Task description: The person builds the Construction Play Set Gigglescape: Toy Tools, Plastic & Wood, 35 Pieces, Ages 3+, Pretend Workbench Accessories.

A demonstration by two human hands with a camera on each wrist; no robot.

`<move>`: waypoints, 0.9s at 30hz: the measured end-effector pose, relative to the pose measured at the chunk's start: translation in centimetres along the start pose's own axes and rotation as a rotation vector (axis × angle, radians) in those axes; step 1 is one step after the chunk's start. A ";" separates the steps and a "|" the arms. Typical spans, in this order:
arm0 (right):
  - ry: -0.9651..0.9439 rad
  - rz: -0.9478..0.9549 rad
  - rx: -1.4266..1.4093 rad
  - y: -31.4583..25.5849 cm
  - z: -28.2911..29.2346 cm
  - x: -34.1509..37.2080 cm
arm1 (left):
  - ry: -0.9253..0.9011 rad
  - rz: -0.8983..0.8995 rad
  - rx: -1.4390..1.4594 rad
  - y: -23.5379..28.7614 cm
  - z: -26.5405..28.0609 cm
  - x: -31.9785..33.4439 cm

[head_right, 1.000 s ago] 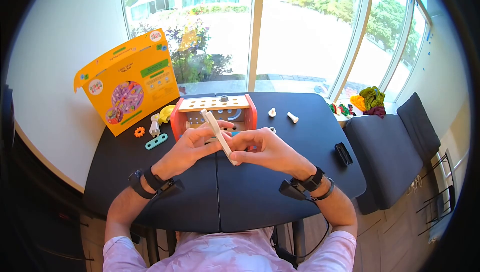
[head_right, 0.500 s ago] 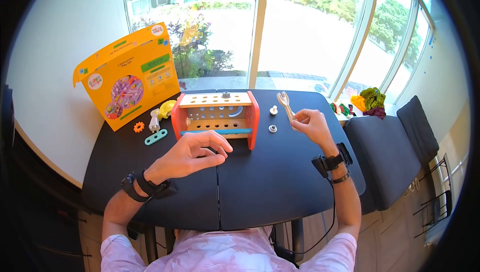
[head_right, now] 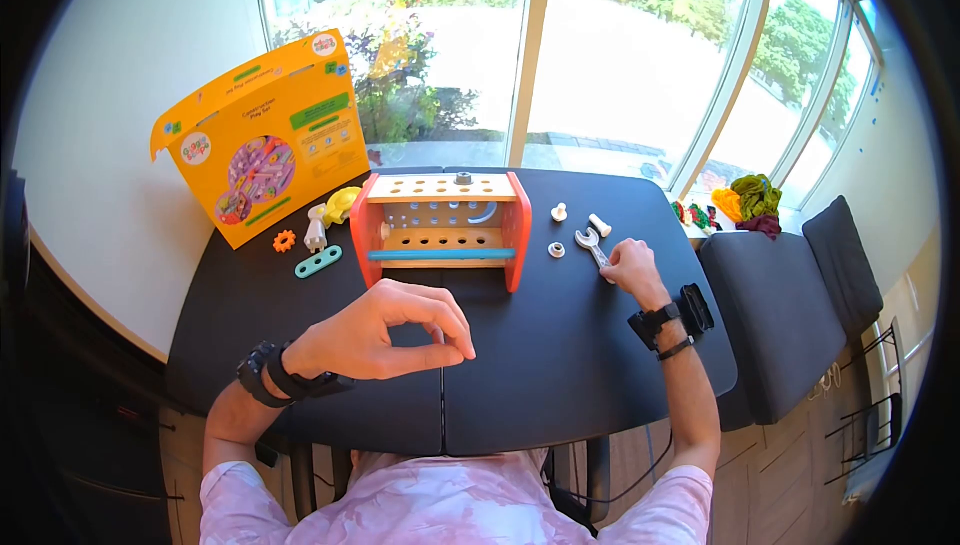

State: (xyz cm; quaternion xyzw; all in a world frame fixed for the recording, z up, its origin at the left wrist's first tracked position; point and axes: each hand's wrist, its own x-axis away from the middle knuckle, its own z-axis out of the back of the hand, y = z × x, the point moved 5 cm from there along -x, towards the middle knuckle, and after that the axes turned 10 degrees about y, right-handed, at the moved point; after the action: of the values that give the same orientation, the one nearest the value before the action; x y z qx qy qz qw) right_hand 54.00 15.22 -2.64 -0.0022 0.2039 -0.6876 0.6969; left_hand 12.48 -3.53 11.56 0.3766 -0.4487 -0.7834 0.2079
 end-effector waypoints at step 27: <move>-0.468 -0.179 -0.945 -19.7 4.1 0.2 | 0.673 0.711 -0.055 -12.2 16.1 1.8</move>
State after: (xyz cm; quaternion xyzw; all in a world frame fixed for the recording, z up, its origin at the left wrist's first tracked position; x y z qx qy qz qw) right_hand 36.34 12.78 6.66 -0.4867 0.3295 -0.5586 0.5852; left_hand -1.00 10.32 5.36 0.4268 -0.4367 -0.5102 0.6056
